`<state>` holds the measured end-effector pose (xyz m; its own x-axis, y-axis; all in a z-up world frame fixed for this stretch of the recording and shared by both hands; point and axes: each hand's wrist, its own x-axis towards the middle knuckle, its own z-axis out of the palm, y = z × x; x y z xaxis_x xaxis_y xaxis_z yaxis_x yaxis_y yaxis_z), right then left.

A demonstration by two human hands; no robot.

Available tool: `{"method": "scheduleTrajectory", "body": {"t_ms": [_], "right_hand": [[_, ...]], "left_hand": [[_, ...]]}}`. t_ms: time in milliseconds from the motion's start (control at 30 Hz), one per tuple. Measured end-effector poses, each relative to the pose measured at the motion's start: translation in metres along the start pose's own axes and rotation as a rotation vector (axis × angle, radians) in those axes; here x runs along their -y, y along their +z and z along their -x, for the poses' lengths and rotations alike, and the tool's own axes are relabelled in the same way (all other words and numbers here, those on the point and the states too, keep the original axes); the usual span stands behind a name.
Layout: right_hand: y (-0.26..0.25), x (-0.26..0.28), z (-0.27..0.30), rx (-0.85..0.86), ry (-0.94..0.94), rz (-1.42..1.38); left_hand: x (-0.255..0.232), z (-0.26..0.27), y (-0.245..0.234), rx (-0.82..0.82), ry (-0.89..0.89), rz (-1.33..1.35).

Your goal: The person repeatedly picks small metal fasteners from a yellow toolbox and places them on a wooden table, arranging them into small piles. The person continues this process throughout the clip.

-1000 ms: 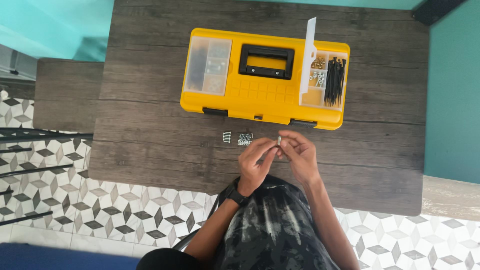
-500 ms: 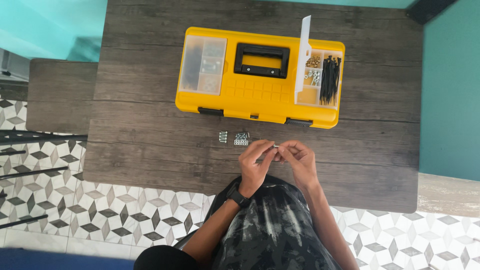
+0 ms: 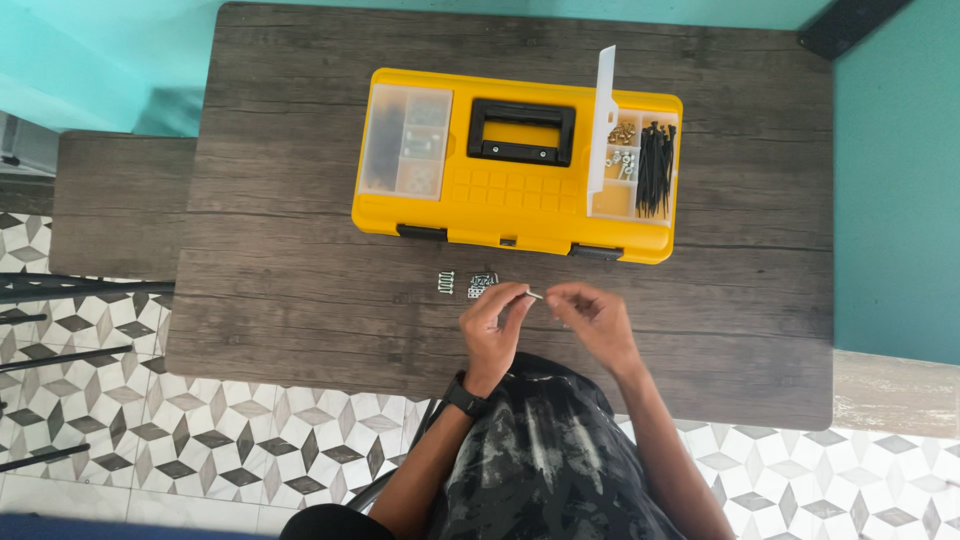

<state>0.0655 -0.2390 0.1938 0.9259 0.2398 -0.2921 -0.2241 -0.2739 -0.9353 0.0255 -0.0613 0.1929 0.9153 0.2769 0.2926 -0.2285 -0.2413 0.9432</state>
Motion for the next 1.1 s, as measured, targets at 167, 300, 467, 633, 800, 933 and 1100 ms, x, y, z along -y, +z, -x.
{"method": "scheduleTrajectory", "body": {"t_ms": [167,300,467,633,800,933,1100], "right_hand": [[-0.033,0.023,-0.028,-0.191,-0.168,0.215],[-0.068,0.048,-0.063,-0.355,-0.368,0.404],[-0.093,0.069,-0.1,-0.413,-0.479,0.644],[-0.1,0.071,-0.126,-0.411,-0.414,0.914],[-0.094,0.066,-0.146,-0.378,-0.294,1.114],[-0.09,0.061,-0.16,-0.412,-0.23,1.225],[-0.09,0.052,-0.17,-0.447,-0.254,1.271]], "left_hand": [[0.016,-0.001,-0.011,-0.097,-0.043,0.011],[0.031,0.0,-0.029,-0.157,-0.084,-0.082],[0.052,0.003,-0.047,-0.252,-0.13,-0.116],[0.077,0.007,-0.063,-0.323,-0.17,-0.149],[0.102,0.013,-0.073,-0.35,-0.261,-0.197],[0.12,0.021,-0.078,-0.364,-0.316,-0.207],[0.136,0.029,-0.083,-0.366,-0.34,-0.222]]}}
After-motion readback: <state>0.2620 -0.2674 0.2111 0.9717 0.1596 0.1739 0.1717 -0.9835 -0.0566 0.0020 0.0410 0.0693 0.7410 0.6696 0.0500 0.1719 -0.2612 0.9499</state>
